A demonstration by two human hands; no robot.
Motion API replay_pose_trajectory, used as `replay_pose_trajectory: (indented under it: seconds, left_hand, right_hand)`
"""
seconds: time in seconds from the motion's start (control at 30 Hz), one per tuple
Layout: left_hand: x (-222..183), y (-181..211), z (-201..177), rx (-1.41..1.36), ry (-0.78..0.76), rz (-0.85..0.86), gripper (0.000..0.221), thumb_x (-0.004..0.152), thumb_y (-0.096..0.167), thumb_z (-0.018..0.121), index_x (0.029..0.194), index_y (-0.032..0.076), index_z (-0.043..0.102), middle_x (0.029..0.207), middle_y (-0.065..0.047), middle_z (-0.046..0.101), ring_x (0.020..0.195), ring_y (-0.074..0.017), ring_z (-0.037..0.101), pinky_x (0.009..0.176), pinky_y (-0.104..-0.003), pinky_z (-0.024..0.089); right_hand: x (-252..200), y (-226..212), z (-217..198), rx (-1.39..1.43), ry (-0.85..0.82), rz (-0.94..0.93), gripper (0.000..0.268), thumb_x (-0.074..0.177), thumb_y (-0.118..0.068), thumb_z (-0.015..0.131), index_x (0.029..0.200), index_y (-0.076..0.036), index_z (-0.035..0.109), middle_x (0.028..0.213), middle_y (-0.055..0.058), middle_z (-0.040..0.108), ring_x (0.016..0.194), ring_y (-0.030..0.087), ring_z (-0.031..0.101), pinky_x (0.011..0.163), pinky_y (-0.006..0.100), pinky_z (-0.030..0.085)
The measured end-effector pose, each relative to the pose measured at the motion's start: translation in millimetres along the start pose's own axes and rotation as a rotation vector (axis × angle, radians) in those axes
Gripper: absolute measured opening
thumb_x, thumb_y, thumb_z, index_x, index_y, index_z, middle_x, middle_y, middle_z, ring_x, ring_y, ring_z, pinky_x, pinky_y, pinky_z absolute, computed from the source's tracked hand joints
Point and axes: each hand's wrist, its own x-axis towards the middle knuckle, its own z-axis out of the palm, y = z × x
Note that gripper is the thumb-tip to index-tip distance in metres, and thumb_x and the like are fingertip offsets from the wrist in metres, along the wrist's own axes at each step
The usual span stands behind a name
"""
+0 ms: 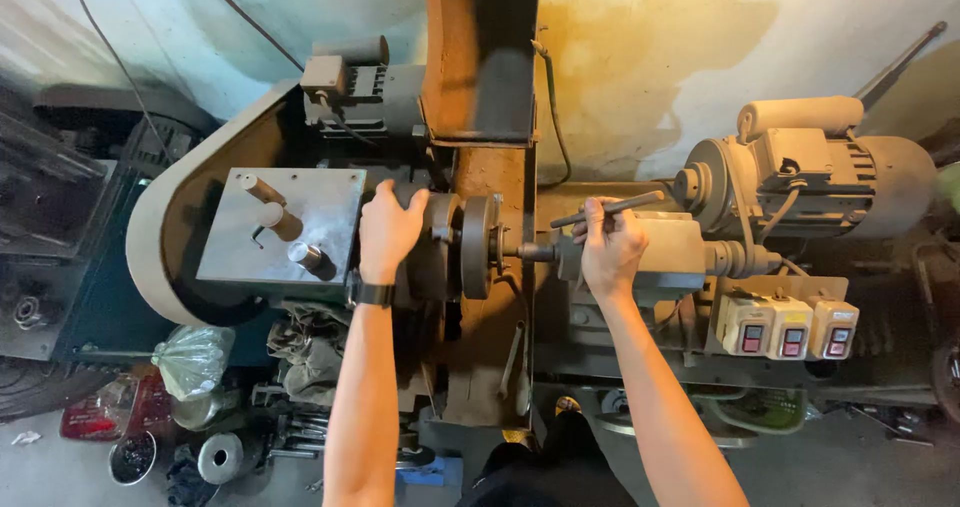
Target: Operating a lathe machine to process a metal gear or component.
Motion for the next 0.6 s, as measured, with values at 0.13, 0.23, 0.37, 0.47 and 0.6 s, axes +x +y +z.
replay_pose_trajectory:
  seconds: [0.13,0.23,0.37,0.47,0.6]
  left_hand:
    - [-56.6,-11.6,4.1,-0.186,0.194,0.140,0.036,0.102,0.024,0.073,0.125,-0.002,0.063,0.098,-0.023,0.074,0.092,-0.0448,0.072,0.078,-0.049,0.056]
    - [-95.2,-22.8,16.5,-0.464,0.352,0.176,0.042,0.099,0.021,0.069,0.135,0.000,0.060,0.111,-0.020,0.076,0.095,-0.0360,0.076,0.080,-0.042,0.059]
    - [-134.8,-59.3,47.0,-0.455,0.478,0.224,0.052,0.101,0.016,0.069,0.146,-0.003,0.050,0.132,-0.026,0.067,0.118,-0.0375,0.069,0.098,-0.041,0.055]
    - [-141.1,-49.2,34.4,-0.438,0.491,0.256,0.058,0.099,0.013,0.067,0.150,-0.004,0.043,0.143,-0.028,0.056,0.132,-0.0395,0.056,0.111,-0.043,0.047]
    - [-78.7,-25.1,1.0,-0.280,0.353,0.427,0.052,0.101,0.014,0.068,0.145,-0.005,0.047,0.152,-0.030,0.049,0.142,-0.0436,0.048,0.120,-0.046,0.041]
  right_hand:
    - [0.5,1.1,-0.7,0.005,-0.014,-0.008,0.021,0.107,-0.017,0.063,0.100,0.002,0.065,0.076,0.006,0.067,0.062,0.012,0.065,0.056,0.026,0.055]
    - [-6.7,-6.1,-4.8,0.107,-0.014,-0.024,0.020,0.107,-0.017,0.062,0.103,0.003,0.063,0.082,0.007,0.068,0.066,0.012,0.066,0.057,0.027,0.055]
    - [-57.3,-34.5,-25.0,0.195,0.027,-0.117,0.022,0.113,-0.018,0.057,0.109,0.002,0.065,0.086,0.008,0.069,0.069,0.014,0.066,0.062,0.027,0.055]
    - [-128.5,-21.3,-41.9,0.270,-0.114,-0.129,0.019,0.111,-0.015,0.056,0.110,0.002,0.066,0.096,0.011,0.069,0.074,0.016,0.067,0.067,0.030,0.057]
    - [-213.5,55.3,-30.7,0.555,-0.626,0.270,0.022,0.095,0.003,0.061,0.114,0.001,0.072,0.126,0.017,0.064,0.110,0.028,0.065,0.094,0.039,0.056]
